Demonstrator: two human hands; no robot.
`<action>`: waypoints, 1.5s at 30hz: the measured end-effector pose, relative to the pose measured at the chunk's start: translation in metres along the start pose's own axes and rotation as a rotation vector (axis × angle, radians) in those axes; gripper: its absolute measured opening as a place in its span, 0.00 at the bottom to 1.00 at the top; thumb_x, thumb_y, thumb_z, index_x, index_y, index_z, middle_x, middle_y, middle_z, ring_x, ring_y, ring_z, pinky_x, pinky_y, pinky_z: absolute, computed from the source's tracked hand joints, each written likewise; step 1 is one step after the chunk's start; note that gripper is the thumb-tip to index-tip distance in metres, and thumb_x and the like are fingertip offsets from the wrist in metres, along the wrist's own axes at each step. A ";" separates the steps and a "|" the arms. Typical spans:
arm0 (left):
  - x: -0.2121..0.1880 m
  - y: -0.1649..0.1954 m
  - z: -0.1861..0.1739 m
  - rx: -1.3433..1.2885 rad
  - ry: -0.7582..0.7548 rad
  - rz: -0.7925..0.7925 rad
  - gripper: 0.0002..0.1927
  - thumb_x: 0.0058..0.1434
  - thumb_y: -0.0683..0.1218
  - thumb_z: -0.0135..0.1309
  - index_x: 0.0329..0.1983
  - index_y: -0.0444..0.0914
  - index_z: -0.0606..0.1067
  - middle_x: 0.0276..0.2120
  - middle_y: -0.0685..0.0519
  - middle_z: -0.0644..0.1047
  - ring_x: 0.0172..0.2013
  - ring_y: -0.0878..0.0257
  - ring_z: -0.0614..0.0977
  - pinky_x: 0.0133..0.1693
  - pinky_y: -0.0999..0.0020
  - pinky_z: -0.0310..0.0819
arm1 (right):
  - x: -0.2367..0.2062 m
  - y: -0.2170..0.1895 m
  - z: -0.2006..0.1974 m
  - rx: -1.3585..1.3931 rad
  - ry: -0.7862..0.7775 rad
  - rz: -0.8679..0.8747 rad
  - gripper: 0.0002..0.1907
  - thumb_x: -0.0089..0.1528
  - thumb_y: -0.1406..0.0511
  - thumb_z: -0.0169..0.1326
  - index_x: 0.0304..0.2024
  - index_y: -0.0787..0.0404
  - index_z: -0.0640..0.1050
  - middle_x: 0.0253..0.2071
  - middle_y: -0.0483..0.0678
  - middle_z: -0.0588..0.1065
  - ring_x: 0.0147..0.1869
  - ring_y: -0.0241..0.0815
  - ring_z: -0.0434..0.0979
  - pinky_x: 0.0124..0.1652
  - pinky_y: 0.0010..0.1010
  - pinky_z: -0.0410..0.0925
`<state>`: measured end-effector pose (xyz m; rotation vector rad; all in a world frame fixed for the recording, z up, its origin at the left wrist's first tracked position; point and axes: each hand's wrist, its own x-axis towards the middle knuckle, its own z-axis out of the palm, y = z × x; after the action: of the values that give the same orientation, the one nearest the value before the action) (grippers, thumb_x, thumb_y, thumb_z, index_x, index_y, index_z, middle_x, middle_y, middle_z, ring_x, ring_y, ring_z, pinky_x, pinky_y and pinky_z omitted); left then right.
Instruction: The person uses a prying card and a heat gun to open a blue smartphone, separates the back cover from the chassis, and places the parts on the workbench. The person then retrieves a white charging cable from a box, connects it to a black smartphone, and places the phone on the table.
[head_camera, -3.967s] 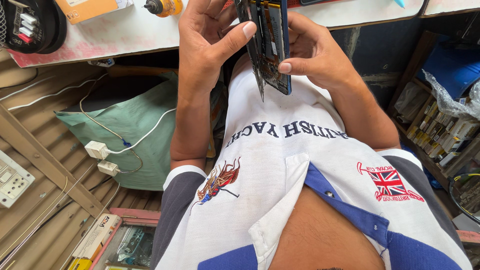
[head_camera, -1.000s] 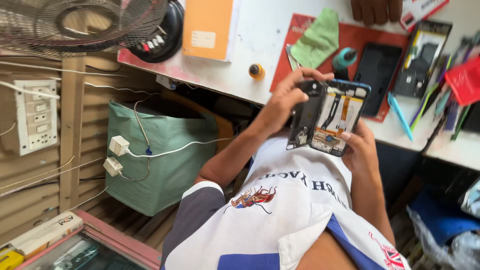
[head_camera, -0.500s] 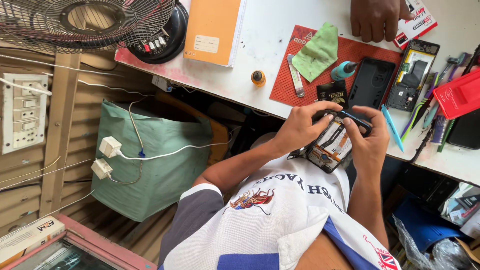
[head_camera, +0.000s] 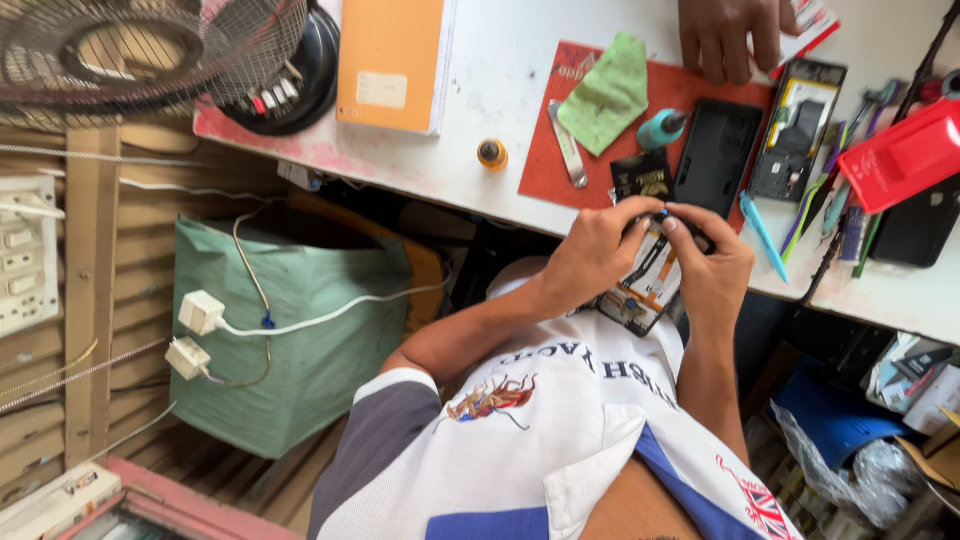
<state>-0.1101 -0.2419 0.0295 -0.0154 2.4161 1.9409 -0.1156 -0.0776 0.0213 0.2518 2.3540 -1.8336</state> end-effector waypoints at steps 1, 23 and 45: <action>0.001 0.001 0.001 0.017 -0.001 -0.004 0.12 0.69 0.40 0.50 0.53 0.34 0.76 0.36 0.37 0.81 0.38 0.45 0.85 0.38 0.59 0.80 | 0.000 0.000 0.001 -0.016 0.011 -0.003 0.09 0.67 0.69 0.62 0.49 0.65 0.83 0.35 0.41 0.78 0.36 0.24 0.72 0.35 0.16 0.64; -0.015 0.042 -0.015 -0.043 -0.023 0.102 0.15 0.71 0.38 0.53 0.60 0.38 0.74 0.45 0.45 0.82 0.39 0.58 0.88 0.40 0.67 0.80 | 0.011 0.066 -0.060 0.444 0.326 0.099 0.08 0.67 0.75 0.57 0.48 0.72 0.81 0.41 0.50 0.80 0.40 0.36 0.82 0.42 0.25 0.76; -0.011 0.021 -0.033 -0.080 0.188 0.135 0.14 0.76 0.34 0.53 0.63 0.36 0.73 0.53 0.49 0.83 0.56 0.66 0.84 0.59 0.74 0.78 | 0.007 0.079 -0.067 0.664 0.307 -0.144 0.13 0.72 0.71 0.55 0.58 0.71 0.74 0.46 0.52 0.79 0.47 0.39 0.82 0.49 0.32 0.78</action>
<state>-0.1008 -0.2700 0.0572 -0.0402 2.5128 2.1864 -0.1056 0.0067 -0.0388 0.4704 1.8691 -2.7773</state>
